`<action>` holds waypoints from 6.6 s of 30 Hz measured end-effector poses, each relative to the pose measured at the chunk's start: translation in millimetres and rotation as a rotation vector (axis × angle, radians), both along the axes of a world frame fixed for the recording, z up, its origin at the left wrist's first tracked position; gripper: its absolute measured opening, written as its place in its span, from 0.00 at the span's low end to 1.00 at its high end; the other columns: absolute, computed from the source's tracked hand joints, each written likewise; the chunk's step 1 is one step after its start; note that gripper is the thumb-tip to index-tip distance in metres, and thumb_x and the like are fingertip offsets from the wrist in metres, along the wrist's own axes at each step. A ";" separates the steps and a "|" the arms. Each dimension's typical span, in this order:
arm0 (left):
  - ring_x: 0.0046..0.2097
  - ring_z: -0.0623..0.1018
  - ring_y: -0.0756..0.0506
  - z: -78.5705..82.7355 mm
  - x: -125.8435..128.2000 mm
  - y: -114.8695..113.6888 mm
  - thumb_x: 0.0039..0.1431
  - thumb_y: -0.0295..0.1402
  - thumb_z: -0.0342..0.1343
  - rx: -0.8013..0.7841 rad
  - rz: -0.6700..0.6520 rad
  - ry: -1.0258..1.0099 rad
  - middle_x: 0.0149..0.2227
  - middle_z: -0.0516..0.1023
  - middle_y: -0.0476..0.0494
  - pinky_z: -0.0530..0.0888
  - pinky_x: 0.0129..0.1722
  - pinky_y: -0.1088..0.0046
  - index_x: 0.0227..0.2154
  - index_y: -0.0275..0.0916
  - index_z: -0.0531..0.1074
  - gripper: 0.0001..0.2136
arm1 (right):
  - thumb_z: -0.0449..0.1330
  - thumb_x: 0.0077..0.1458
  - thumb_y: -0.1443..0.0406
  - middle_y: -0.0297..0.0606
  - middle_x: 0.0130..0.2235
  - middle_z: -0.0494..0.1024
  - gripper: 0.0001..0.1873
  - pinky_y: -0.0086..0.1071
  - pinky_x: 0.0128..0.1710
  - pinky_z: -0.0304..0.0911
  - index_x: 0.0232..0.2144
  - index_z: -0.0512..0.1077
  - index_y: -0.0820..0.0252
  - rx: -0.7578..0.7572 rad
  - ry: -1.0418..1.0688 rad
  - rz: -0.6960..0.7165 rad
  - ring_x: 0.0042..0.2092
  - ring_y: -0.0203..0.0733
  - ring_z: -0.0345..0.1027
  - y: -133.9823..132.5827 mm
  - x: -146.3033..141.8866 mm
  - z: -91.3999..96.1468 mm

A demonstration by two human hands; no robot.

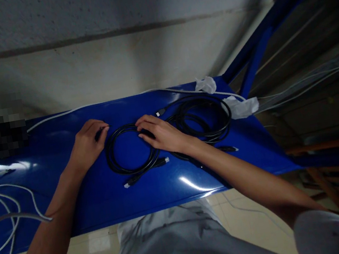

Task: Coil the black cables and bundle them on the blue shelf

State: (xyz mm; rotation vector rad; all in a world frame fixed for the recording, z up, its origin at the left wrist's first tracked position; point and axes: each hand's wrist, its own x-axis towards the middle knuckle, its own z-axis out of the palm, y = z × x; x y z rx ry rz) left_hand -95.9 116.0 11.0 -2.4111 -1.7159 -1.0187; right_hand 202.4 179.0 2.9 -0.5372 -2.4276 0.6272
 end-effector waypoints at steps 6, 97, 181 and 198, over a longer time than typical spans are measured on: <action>0.50 0.83 0.39 -9.8 -5.7 2.1 0.75 0.36 0.57 -0.043 0.029 -0.010 0.47 0.84 0.39 0.79 0.56 0.57 0.48 0.41 0.81 0.09 | 0.57 0.74 0.67 0.52 0.55 0.77 0.07 0.49 0.62 0.72 0.47 0.76 0.60 -0.008 -0.001 -0.005 0.57 0.53 0.75 1.2 0.1 -0.1; 0.50 0.83 0.44 8.9 83.5 -9.0 0.72 0.30 0.60 0.074 -0.170 -0.074 0.51 0.81 0.42 0.82 0.48 0.66 0.48 0.42 0.75 0.05 | 0.56 0.75 0.58 0.34 0.37 0.85 0.08 0.32 0.40 0.65 0.47 0.67 0.56 -0.458 0.217 -0.047 0.37 0.40 0.79 -4.5 -4.6 9.9; 0.50 0.85 0.41 6.0 85.7 -3.3 0.72 0.32 0.64 0.206 -0.087 -0.064 0.48 0.86 0.41 0.81 0.52 0.57 0.42 0.41 0.81 0.03 | 0.57 0.75 0.54 0.34 0.37 0.81 0.11 0.37 0.44 0.72 0.46 0.68 0.54 -0.560 0.260 0.026 0.40 0.44 0.82 0.0 -1.9 12.3; 0.52 0.83 0.40 -0.6 79.3 0.3 0.75 0.33 0.61 0.138 -0.132 -0.096 0.50 0.84 0.40 0.80 0.54 0.56 0.47 0.43 0.80 0.05 | 0.58 0.75 0.59 0.36 0.39 0.81 0.07 0.39 0.50 0.71 0.45 0.70 0.54 -0.542 0.247 0.046 0.44 0.45 0.80 -0.2 -1.7 10.0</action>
